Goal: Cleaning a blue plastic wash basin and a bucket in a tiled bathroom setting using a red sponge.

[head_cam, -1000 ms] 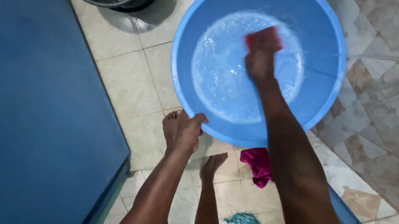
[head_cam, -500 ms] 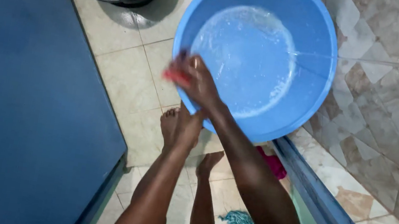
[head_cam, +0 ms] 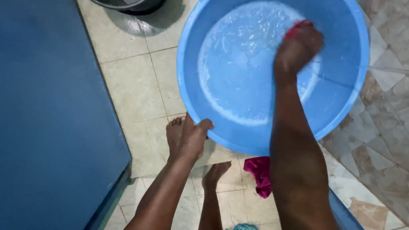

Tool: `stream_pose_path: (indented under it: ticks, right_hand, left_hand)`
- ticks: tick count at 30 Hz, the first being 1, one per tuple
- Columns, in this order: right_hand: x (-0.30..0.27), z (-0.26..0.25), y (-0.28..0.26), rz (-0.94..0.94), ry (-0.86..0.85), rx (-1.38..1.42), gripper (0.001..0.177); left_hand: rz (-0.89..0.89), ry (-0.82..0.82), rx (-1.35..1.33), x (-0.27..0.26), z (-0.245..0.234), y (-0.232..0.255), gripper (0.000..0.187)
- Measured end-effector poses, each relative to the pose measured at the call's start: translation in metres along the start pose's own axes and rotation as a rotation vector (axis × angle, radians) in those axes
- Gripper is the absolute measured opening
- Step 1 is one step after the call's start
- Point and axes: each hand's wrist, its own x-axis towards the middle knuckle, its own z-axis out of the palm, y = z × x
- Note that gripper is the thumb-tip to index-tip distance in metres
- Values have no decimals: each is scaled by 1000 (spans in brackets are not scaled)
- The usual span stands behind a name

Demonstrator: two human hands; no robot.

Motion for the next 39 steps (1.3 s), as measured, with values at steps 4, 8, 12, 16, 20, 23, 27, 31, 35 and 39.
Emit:
stream_pose_path:
  ticks: [4,8,12,16,20,23,27,31,35,39]
  right_hand:
    - [-1,-15,-29,231,-154,1016,47]
    - [-51,16,-103,-301,-342,618,45]
    - [-98,-14,-136,-335,-965,946,16]
    - [-107,-80,-79,-495,-1331,198,36]
    - [-61,-129,-12,-243,-1413,-308,41]
    - [-27,-161,12,-54,-1244,-315,47]
    - [4,-158,25,-80,-703,37,49]
    - [64,-193,-57,-484,-441,149,24]
    - [51,-151,-36,-667,-527,125,9]
    - [-36,-116,7,-414,-897,-75,8]
  left_hand:
    - [-85,-13,220,11,0,-18,45]
    - [67,26,300,-10,2,7,40]
    - [166,135,427,0,3,15,37]
    - [65,201,258,-15,-7,-7,38]
    - [111,144,28,-9,-10,-19,48]
    - [167,27,-129,-1,-3,-48,62]
    - [136,-29,-240,-1,7,-48,69]
    - [135,-31,-250,-15,5,-36,64]
    - [193,-38,-238,-16,-10,-23,63]
    - [304,2,-248,-14,-11,-10,64]
